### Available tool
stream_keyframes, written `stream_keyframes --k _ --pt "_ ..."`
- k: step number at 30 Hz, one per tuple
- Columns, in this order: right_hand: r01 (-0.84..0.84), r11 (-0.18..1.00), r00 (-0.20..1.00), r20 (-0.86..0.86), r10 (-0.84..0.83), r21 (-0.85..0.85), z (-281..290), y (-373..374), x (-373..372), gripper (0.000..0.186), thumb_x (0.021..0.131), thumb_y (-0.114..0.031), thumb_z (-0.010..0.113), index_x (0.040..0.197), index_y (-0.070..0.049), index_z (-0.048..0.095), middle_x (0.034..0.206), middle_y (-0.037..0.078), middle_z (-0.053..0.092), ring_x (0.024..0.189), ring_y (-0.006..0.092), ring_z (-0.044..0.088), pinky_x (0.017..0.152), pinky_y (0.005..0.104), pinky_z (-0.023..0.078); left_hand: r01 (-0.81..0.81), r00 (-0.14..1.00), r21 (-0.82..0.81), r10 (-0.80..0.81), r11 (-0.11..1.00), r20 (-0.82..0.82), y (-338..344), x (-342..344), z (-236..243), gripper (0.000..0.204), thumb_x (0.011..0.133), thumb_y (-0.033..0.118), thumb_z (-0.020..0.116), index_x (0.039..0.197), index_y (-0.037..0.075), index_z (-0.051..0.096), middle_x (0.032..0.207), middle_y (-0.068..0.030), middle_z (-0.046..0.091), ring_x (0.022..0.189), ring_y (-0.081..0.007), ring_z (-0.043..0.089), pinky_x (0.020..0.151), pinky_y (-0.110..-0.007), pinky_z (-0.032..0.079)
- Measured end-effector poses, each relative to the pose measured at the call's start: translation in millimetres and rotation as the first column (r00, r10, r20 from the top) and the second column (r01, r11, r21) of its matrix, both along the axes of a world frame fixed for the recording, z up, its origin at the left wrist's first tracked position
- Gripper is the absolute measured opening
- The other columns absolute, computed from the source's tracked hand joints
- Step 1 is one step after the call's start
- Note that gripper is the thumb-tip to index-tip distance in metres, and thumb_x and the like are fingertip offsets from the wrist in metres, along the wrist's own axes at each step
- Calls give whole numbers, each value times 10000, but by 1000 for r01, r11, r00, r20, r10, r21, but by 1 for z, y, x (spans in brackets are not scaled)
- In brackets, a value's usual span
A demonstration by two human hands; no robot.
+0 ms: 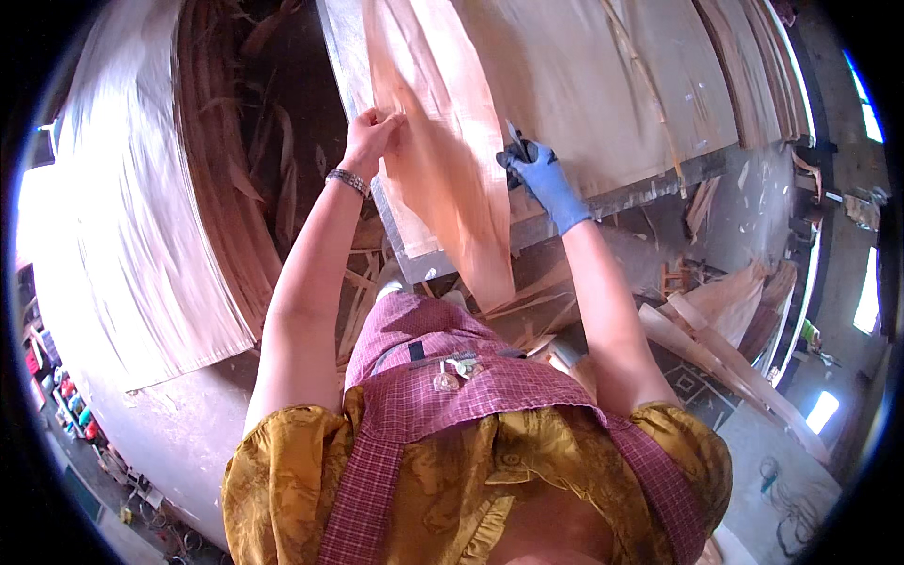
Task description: The person trims wood veneer sheets using a utility knife, removes damaged sections, and applies adhesive tape to secure edges and repair cracks while working at a large workshop table.
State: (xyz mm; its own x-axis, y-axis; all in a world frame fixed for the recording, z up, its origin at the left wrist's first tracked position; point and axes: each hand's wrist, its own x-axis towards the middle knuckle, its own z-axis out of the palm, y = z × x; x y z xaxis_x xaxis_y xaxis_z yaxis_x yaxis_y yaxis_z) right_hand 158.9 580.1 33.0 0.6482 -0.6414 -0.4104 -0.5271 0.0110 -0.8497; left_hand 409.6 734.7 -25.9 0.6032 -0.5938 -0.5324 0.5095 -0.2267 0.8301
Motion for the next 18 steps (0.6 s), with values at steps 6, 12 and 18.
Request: stream_keyframes --k 6,12,18 --pt "135 990 988 -72 -138 -51 11 -7 -22 183 859 -223 734 870 -59 653 695 -29 583 598 77 517 537 265 439 102 994 -98 -105 990 -24 -12 -1 13 233 918 209 675 1008 -4 648 862 -36 680 718 -99 653 648 -250 547" --pt "118 990 977 -168 -130 -80 22 -30 -27 178 876 -243 717 878 -77 653 681 -39 597 586 88 559 537 275 454 258 961 -151 -237 954 146 -17 -4 58 248 917 225 675 993 -8 640 856 -47 682 731 -113 678 656 -261 561" --pt "-164 982 985 -65 159 -88 24 58 -18 397 940 -404 627 1026 -18 661 799 93 698 729 156 623 698 344 511 141 967 -20 -133 990 218 91 -7 60 150 913 175 652 943 29 629 743 41 584 600 -59 545 528 -221 435"
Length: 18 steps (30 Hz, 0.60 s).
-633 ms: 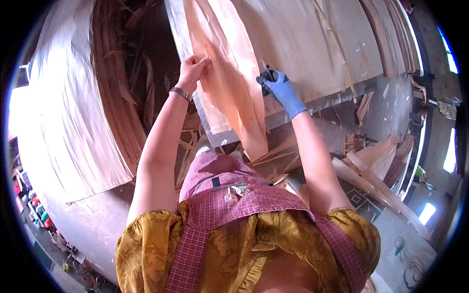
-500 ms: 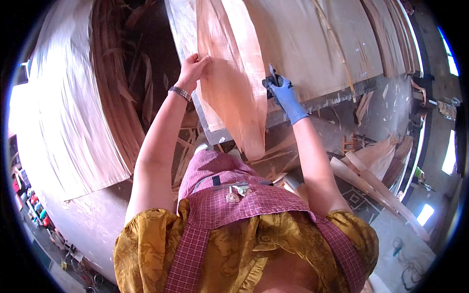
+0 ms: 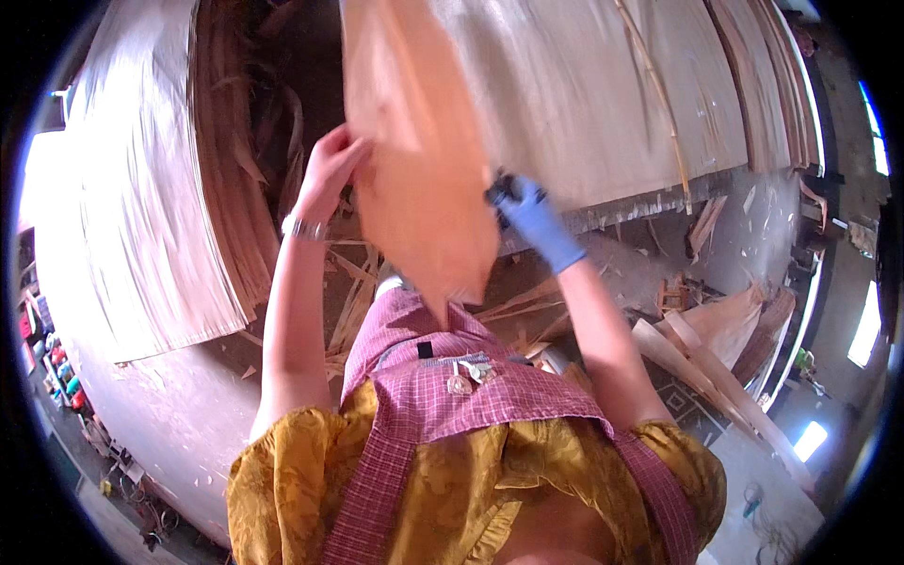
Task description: The person trims wood veneer sheets using a utility knife, removes damaged sections, and applies adhesive tape to secure edges and repair cracks while working at a large workshop table.
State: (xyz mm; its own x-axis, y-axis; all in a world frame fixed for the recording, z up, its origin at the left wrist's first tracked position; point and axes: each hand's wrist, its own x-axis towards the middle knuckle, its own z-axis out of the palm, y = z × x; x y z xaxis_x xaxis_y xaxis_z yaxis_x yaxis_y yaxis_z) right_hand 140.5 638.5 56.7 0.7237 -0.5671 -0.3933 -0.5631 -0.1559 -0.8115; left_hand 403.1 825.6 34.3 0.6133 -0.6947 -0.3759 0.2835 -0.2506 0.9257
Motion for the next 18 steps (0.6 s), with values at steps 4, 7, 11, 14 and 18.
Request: stream_keyframes --k 4,7,11,14,18 --pt "-238 944 959 -210 190 -230 -39 58 -10 370 881 -407 639 949 -46 598 830 216 658 795 414 643 687 497 497 -99 995 176 101 979 -5 74 -16 -41 146 893 168 657 851 41 600 767 44 583 702 -35 525 611 -214 442" --pt "-241 950 955 -222 196 -200 -43 71 -2 361 868 -404 645 945 -53 601 849 204 665 816 406 643 707 507 490 -41 998 397 57 917 -29 103 -10 -65 220 861 224 689 952 39 611 845 -30 628 779 -131 607 691 -282 501" --pt "-222 946 941 -304 145 -236 -54 62 -14 363 847 -400 667 944 -54 612 864 191 671 831 400 643 718 498 490 -250 592 480 -260 841 763 27 -35 -21 588 839 221 689 1346 29 462 1299 -214 528 1231 -344 495 1025 -470 399" --pt "-242 948 945 -272 182 -207 -52 62 -3 377 837 -403 681 950 -50 610 870 188 672 834 399 642 720 494 491 2 339 461 -434 888 835 -10 -36 -23 653 904 232 637 1482 95 365 1546 -144 321 1451 -290 253 1185 -427 221" --pt "-239 957 951 -236 198 -163 -51 65 -2 418 824 -387 706 1008 -32 584 924 201 666 854 402 639 726 494 492 30 187 546 -542 837 820 -34 -16 -47 660 889 231 646 1474 89 376 1555 -120 314 1473 -270 205 1202 -428 185"
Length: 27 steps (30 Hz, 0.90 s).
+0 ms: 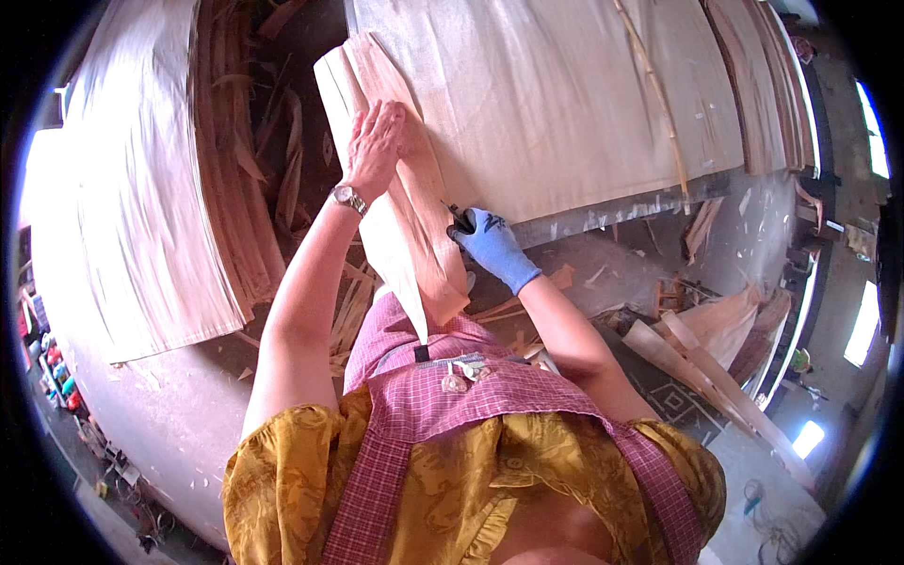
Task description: The person trims wood veneer sheets using a utility knife, removes damaged sections, and applies adhesive tape to secure edges and repair cracks while working at a large workshop table.
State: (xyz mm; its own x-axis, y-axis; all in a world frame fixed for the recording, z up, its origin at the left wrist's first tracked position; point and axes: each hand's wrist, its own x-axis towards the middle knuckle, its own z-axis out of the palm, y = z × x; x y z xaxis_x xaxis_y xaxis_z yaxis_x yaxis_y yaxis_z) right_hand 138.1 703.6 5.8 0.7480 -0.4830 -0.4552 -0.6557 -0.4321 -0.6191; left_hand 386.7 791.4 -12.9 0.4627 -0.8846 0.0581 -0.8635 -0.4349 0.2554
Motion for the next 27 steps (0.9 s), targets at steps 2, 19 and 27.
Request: stream_keyframes --k 2,19,27 --pt "36 999 997 71 -36 -4 15 8 -3 407 839 -353 696 1038 -22 569 948 209 662 867 400 639 724 487 497 42 998 64 -45 997 42 1 7 -9 669 880 238 655 1471 86 379 1557 -115 313 1472 -272 209 1202 -431 186" --pt "-156 881 987 -101 124 -446 -5 22 173 357 970 -266 418 1166 32 440 942 296 668 832 424 681 739 532 534 154 949 -88 -172 984 -265 -16 58 7 575 776 -112 512 1261 176 627 1219 -46 580 1176 -257 523 974 -342 478" --pt "-339 779 938 -120 326 -528 -27 51 73 455 902 -129 421 1283 120 401 926 278 684 796 382 703 694 461 561 116 943 -52 -127 992 -307 -12 47 11 606 771 290 749 1339 177 568 1313 -38 502 1248 -243 452 1017 -389 446"
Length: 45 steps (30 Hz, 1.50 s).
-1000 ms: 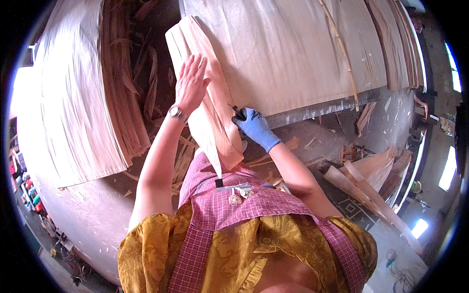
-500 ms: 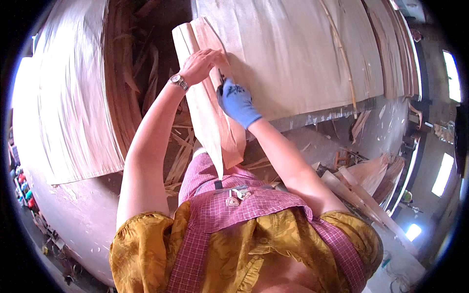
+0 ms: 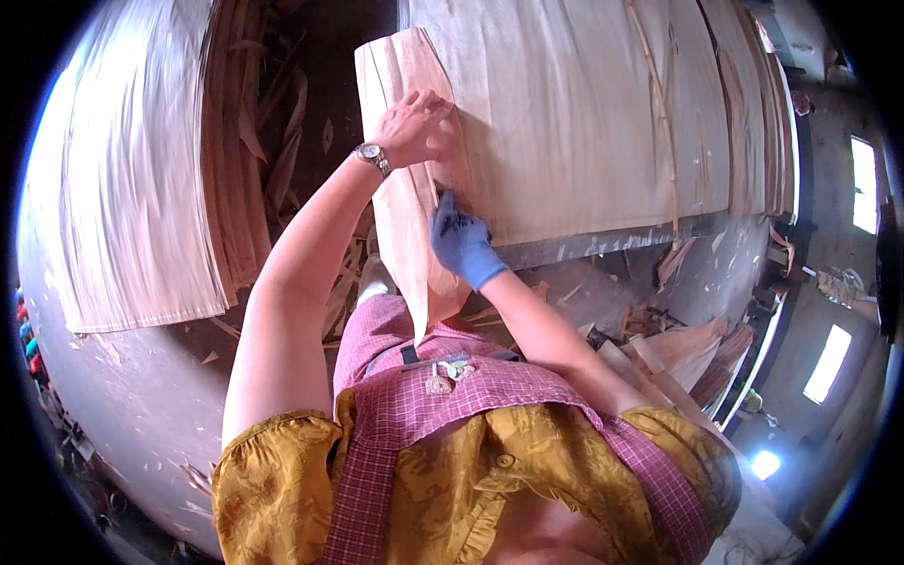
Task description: The person trims wood veneer sheets using a utility knife, removes damaged sections, and applies adhesive tape to secure edges and repair cracks while working at a large workshop table.
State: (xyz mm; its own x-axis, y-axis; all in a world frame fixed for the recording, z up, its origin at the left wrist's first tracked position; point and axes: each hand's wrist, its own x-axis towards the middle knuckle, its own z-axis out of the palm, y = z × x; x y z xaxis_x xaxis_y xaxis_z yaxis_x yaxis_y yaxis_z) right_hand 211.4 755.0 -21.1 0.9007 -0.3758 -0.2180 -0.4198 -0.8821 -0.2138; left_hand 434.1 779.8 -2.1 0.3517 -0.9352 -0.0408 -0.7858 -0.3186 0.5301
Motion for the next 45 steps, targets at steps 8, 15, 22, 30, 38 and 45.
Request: stream_keyframes --k 8,15,22,30,38,45 --pt "-249 958 889 -360 283 140 73 -41 -83 514 931 -241 485 1314 92 403 763 213 682 678 353 689 597 472 533 15 1000 -84 -12 996 29 5 -3 -12 940 600 459 862 1412 154 499 1555 -53 312 1445 -265 253 1157 -414 311" --pt "-380 896 924 -131 358 -232 63 -98 33 292 936 -259 502 1134 -44 503 738 150 689 610 303 683 448 497 472 -19 999 -70 21 997 33 5 -1 -11 1237 545 424 903 1538 170 210 1526 -75 366 1436 -274 288 1166 -402 305" --pt "-352 920 914 -277 298 -171 33 -108 88 306 962 -256 407 1171 -46 484 851 178 709 735 355 703 586 523 538 -23 1000 -41 23 999 2 6 -3 -10 1302 524 430 920 1547 143 168 1500 -105 395 1429 -279 298 1164 -400 311" --pt "-196 967 976 -124 177 -164 25 -19 -52 430 927 -191 442 1231 112 456 755 226 681 651 354 688 573 452 548 -5 1000 22 4 1000 26 0 -3 -4 1283 540 513 888 1549 176 171 1556 -59 309 1457 -265 238 1193 -401 269" --pt "176 977 983 -72 -168 122 65 9 -83 433 967 -350 504 1150 41 480 721 242 660 647 406 663 584 486 526 -3 999 -10 3 1000 39 4 -2 -9 1270 548 467 888 1548 153 169 1556 -97 298 1456 -286 238 1203 -408 237" --pt "377 876 913 39 -407 301 69 1 -64 345 885 -356 671 1039 -53 612 852 184 680 784 407 656 675 479 505 -109 985 21 105 994 140 -1 -18 1 1255 550 451 890 1546 205 167 1568 -116 241 1467 -340 181 1192 -543 173"
